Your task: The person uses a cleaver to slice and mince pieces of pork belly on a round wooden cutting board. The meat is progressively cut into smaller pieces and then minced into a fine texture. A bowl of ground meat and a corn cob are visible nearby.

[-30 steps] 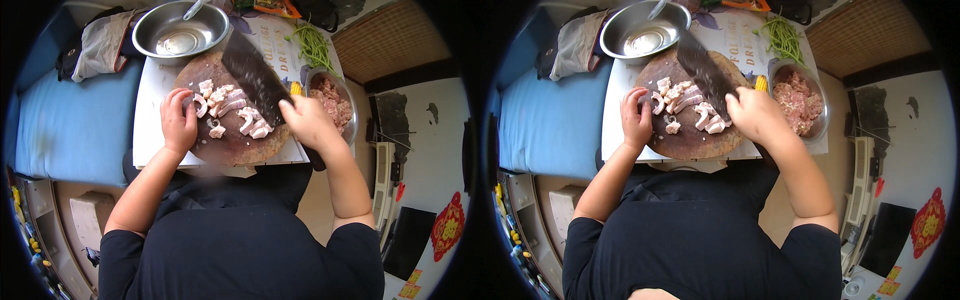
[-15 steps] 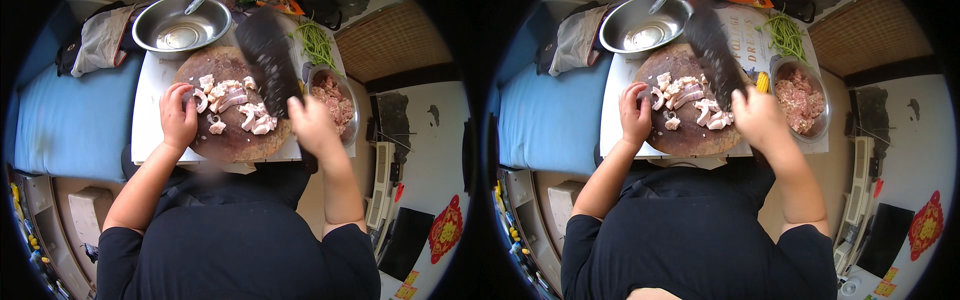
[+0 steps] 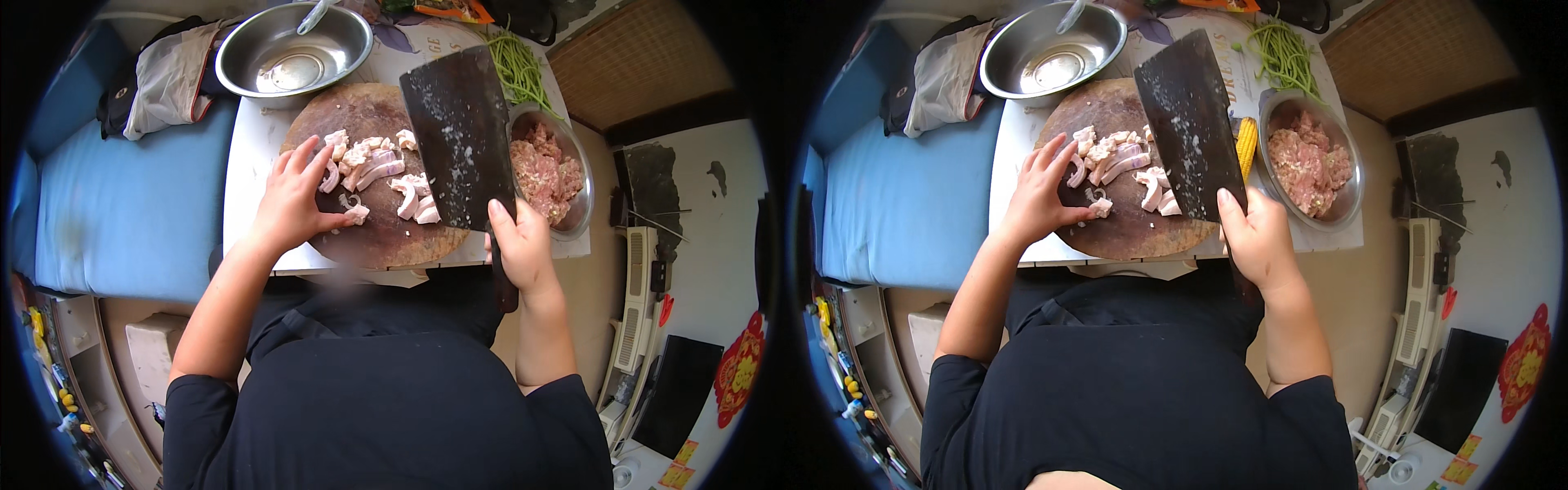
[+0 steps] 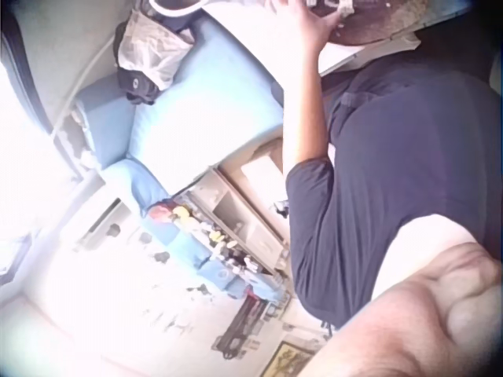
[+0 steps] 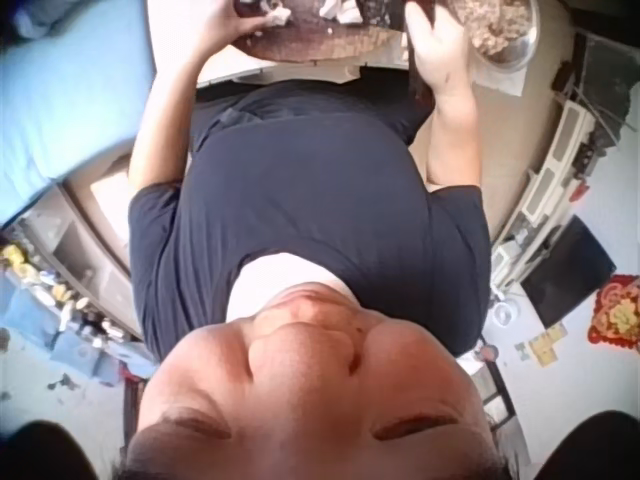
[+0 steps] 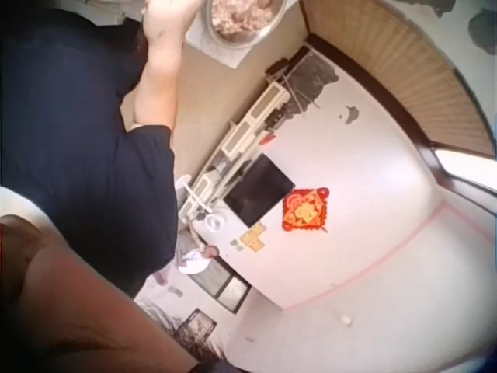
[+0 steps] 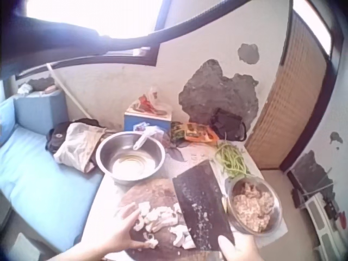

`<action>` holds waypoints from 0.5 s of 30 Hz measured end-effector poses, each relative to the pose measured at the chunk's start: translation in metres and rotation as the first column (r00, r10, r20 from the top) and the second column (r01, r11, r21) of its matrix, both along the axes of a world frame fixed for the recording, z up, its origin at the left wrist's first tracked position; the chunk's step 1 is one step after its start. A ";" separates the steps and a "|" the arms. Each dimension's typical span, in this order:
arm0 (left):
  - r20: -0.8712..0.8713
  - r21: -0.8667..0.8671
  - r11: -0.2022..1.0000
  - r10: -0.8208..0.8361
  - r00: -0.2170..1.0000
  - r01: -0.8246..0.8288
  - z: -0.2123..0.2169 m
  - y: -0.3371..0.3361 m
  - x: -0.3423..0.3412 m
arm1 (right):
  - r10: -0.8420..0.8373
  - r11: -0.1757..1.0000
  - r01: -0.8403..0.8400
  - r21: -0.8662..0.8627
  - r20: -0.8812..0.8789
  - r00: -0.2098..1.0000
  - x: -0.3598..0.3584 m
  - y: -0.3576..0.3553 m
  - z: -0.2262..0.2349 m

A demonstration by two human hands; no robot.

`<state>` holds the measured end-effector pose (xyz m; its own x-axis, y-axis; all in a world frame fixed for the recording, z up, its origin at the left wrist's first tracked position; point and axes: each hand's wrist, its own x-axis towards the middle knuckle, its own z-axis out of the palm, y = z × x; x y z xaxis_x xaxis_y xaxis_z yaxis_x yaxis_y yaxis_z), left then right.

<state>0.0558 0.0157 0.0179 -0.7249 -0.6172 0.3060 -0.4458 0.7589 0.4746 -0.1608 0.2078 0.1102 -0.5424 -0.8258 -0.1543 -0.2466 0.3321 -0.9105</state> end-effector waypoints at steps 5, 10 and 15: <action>0.179 0.130 0.991 0.004 0.984 -0.027 0.010 -0.010 -0.037 | -0.055 0.998 0.058 -0.026 0.078 0.995 0.000 0.011 -0.013; -0.134 0.342 0.930 -0.092 0.987 0.133 0.024 -0.002 -0.068 | -0.084 0.995 0.090 -0.048 0.108 0.991 -0.001 0.013 -0.012; -0.355 0.363 0.931 0.099 0.930 0.039 0.038 0.008 -0.054 | 0.037 0.992 -0.028 -0.127 0.069 0.997 0.006 0.019 -0.017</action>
<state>0.0016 0.0237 0.0559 -0.5860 -0.7539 0.2970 -0.2106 0.4956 0.8426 -0.1545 0.2267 0.0935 -0.5067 -0.8579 -0.0853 -0.1884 0.2068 -0.9601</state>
